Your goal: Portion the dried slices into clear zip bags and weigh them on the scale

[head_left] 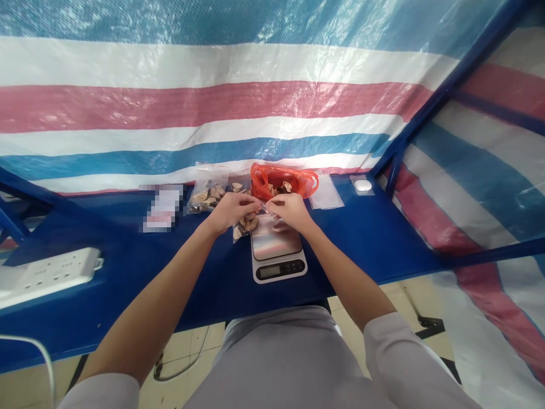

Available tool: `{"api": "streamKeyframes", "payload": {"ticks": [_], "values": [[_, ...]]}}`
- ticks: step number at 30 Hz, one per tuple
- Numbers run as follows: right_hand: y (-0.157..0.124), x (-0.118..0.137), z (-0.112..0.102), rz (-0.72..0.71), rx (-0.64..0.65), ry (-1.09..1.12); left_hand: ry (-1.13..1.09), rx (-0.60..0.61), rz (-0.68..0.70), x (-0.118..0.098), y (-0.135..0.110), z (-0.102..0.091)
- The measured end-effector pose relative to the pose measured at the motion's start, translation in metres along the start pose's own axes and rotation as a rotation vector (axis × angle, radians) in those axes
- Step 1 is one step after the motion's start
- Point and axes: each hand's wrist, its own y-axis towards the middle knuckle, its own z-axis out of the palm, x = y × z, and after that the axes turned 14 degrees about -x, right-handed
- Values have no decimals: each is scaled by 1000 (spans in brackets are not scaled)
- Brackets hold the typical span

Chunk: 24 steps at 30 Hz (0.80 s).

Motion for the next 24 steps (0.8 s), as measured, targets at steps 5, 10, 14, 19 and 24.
{"api": "streamKeyframes", "payload": {"ticks": [5, 10, 14, 19, 24], "values": [[2, 10, 0, -48, -24, -71, 109, -25, 69, -12, -1, -3], [6, 14, 3, -108, -21, -136, 199, -16, 119, -23, -2, -8], [8, 13, 5, -132, -17, -162, 232, 1, 107, -23, -2, -10], [8, 9, 9, -144, -42, -172, 248, 16, 84, -19, 0, -13], [9, 8, 12, -117, -75, -183, 249, 27, 100, -19, -1, -14]]}}
